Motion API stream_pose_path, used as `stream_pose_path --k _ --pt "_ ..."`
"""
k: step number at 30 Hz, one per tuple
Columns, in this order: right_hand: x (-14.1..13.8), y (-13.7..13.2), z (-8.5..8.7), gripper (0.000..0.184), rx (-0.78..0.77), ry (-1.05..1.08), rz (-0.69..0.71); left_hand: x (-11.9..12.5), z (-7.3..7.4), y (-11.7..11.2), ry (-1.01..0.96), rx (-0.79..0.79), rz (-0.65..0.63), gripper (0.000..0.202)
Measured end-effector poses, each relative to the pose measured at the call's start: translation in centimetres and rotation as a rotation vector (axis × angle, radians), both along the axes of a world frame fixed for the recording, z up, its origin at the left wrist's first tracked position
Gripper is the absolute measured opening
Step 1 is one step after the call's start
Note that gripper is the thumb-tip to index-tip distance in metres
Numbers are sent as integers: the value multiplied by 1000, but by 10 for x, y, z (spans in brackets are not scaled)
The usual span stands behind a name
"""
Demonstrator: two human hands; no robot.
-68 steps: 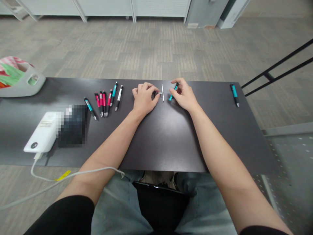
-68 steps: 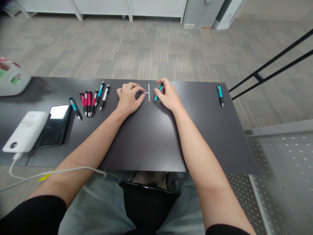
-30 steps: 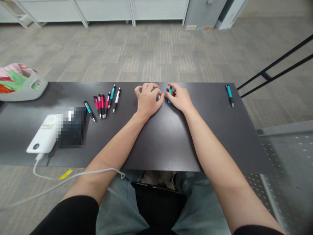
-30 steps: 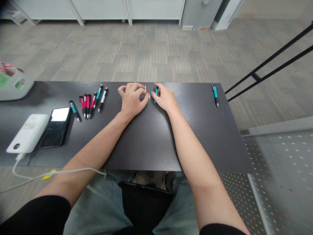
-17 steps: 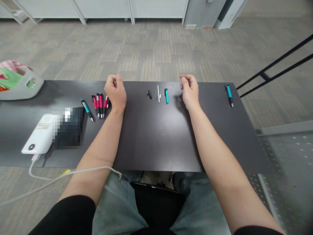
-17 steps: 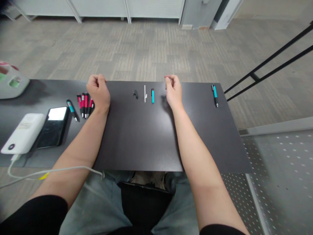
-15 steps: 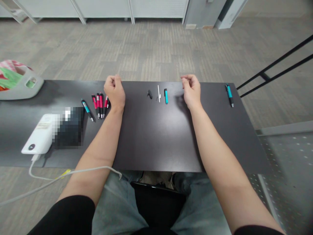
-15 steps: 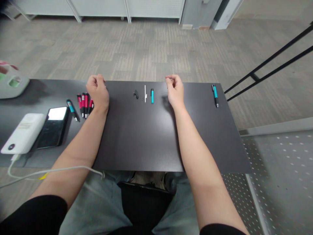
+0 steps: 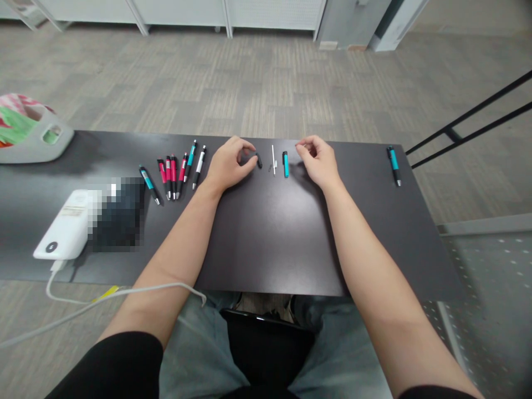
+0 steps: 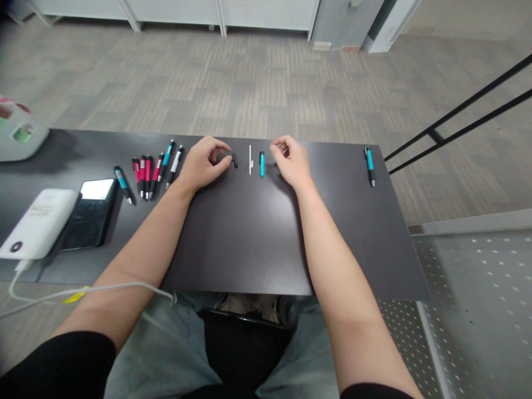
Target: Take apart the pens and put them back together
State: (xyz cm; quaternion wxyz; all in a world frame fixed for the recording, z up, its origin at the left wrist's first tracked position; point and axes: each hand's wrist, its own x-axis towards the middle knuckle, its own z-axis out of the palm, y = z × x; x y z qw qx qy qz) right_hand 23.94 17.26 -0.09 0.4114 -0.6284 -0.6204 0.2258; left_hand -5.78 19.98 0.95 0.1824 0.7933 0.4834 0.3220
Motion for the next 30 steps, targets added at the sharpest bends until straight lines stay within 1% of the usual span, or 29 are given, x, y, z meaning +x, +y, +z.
stream_pose_path --k 2,4,8,11,16,19,21,24,27,30 --pt "-3 -3 4 20 3 -48 49 2 4 -5 73 6 -22 26" --pt "-5 -6 6 21 9 -108 110 4 7 -8 116 -6 -39 31" --pt "-8 -12 5 19 38 -197 232 6 9 -8 148 -28 -72 24" --pt "-9 -12 5 21 42 -239 269 7 8 -6 153 -31 -94 23" --pt "-12 -14 8 26 43 -265 234 3 7 -4 154 -17 -133 30" --pt "-14 -15 10 26 34 -300 229 6 10 -8 160 -7 -134 30" --pt "-14 -15 10 26 22 -309 235 14 11 -15 175 1 -109 29" --pt "-13 -12 6 25 7 -304 220 37 11 -27 187 22 -51 28" --pt "-12 -7 1 30 8 -310 167 56 8 -34 194 20 -32 24" --pt "-12 -4 -4 36 8 -340 86 63 5 -34 227 8 -14 23"
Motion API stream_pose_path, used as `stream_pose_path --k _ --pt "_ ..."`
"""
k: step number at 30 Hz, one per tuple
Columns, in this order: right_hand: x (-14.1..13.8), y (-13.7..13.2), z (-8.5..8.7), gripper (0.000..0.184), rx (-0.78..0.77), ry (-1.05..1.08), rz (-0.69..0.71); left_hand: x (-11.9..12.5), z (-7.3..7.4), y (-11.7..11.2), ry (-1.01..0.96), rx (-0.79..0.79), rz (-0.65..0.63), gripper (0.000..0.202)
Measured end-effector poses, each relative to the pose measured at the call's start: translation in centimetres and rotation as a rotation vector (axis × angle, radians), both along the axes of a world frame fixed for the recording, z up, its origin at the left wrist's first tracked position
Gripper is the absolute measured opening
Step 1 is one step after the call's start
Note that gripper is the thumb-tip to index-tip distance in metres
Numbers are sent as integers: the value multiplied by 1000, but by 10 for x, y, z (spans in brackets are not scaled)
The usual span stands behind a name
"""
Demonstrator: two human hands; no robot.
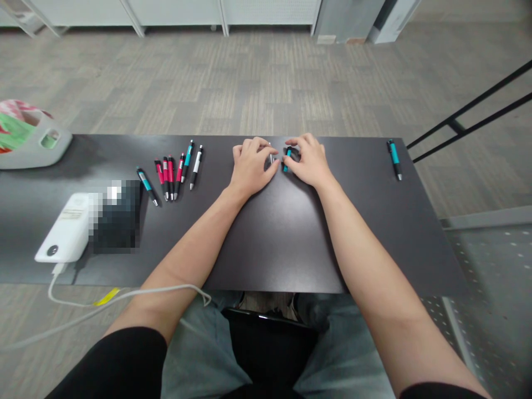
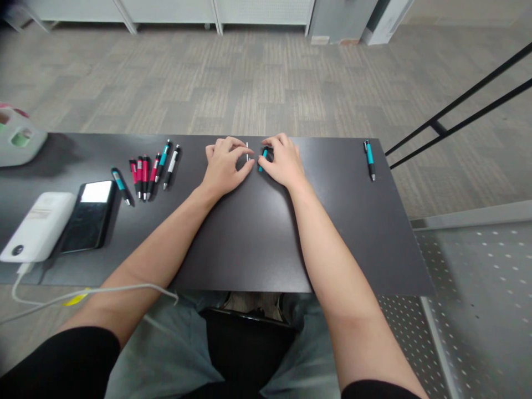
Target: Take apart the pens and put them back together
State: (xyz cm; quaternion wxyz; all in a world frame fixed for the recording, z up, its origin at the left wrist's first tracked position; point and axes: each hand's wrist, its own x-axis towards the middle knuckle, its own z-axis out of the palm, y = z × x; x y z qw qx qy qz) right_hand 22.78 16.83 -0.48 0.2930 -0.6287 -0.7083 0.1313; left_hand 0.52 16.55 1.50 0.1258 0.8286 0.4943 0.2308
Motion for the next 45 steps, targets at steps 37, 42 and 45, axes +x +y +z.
stream_pose_path --k 37,42,45 --pt "6 12 -7 46 -42 344 -81 -14 -12 8 -184 45 -100 1" --pt "3 15 -6 70 12 565 -32 -19 -19 17 -336 63 -62 6" --pt "-2 19 -4 85 45 708 -22 -21 -23 23 -401 69 -53 7"
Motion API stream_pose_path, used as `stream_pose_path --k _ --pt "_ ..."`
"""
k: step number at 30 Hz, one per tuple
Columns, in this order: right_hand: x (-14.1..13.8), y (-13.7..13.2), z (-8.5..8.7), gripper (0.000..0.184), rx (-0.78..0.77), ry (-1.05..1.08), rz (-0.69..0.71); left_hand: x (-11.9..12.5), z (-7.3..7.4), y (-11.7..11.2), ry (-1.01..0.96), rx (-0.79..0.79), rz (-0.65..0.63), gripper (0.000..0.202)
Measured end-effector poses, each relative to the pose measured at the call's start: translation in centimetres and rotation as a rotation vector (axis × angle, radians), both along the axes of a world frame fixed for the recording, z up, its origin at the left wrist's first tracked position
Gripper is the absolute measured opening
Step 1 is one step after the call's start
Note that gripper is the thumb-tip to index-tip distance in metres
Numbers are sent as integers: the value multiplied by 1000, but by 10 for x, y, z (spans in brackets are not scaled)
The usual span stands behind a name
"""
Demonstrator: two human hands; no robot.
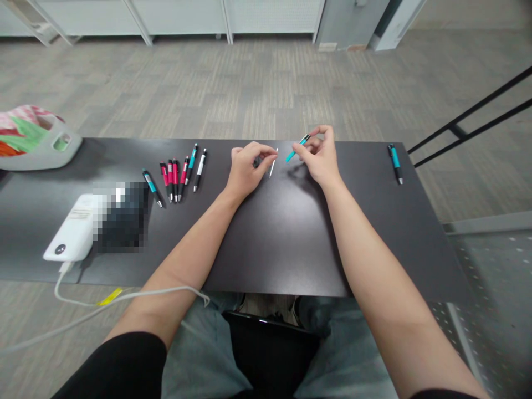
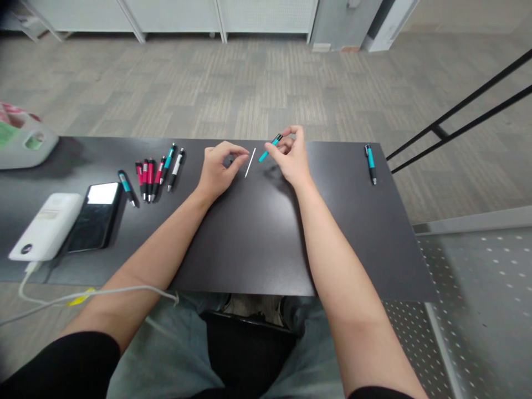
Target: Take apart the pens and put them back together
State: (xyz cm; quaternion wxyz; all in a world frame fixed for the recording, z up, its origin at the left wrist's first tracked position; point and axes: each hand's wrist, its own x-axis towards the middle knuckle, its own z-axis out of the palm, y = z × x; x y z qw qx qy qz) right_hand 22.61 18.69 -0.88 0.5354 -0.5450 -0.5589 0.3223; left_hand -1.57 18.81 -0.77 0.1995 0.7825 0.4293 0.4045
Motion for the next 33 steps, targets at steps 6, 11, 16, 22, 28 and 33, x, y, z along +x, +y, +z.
stream_pose_path --k 6,11,16,22,28,33 --pt "-12 -8 20 85 -29 149 52 2 0 4 -153 -48 -38 23" --pt "-19 -16 30 81 -40 131 98 4 6 -1 -157 -49 -1 33" --pt "-14 -11 18 84 -43 150 109 3 10 -5 -105 -37 37 29" --pt "-11 -7 10 81 -38 156 108 -1 9 -4 -70 -5 52 26" --pt "-16 -12 14 81 -42 184 145 2 7 -4 -98 -7 55 40" --pt "-12 -11 11 88 -57 186 177 5 7 -4 -199 -13 82 46"
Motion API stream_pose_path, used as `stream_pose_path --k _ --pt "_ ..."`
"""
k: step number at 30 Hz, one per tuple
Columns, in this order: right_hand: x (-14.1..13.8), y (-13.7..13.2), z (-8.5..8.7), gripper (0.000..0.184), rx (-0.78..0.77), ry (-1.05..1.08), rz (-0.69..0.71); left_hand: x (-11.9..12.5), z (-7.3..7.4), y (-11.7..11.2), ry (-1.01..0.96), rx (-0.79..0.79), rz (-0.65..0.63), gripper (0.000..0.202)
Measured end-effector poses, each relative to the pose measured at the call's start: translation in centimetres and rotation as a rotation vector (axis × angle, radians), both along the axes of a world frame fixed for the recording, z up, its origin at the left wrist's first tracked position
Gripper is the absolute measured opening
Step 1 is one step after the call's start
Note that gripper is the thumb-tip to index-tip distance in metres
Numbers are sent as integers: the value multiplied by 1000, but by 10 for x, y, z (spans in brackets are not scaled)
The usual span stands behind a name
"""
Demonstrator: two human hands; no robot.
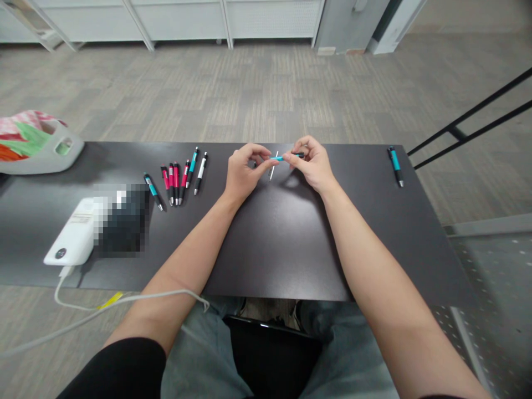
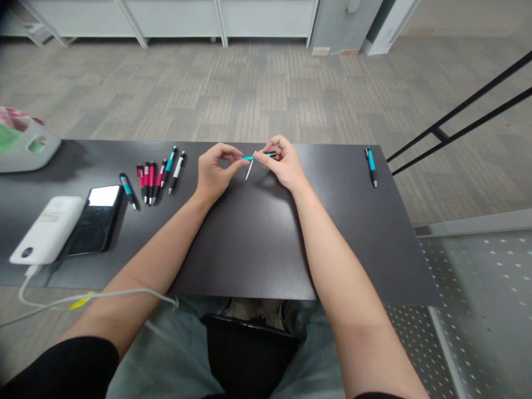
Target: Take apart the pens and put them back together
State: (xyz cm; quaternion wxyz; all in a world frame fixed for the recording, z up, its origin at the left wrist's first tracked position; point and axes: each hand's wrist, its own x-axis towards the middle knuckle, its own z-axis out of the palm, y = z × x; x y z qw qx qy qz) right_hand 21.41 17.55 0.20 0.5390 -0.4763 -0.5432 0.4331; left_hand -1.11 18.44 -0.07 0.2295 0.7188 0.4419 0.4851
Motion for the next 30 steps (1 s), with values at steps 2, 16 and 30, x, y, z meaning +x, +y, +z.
stream_pose_path --k 2,16,30 --pt "0 -1 0 90 -3 -8 21 1 0 1 -65 -30 -8 52" --pt "4 0 -7 65 28 -132 88 -3 2 2 -21 -28 -73 39" --pt "1 6 3 63 53 -156 -164 -6 7 -14 473 -33 21 20"
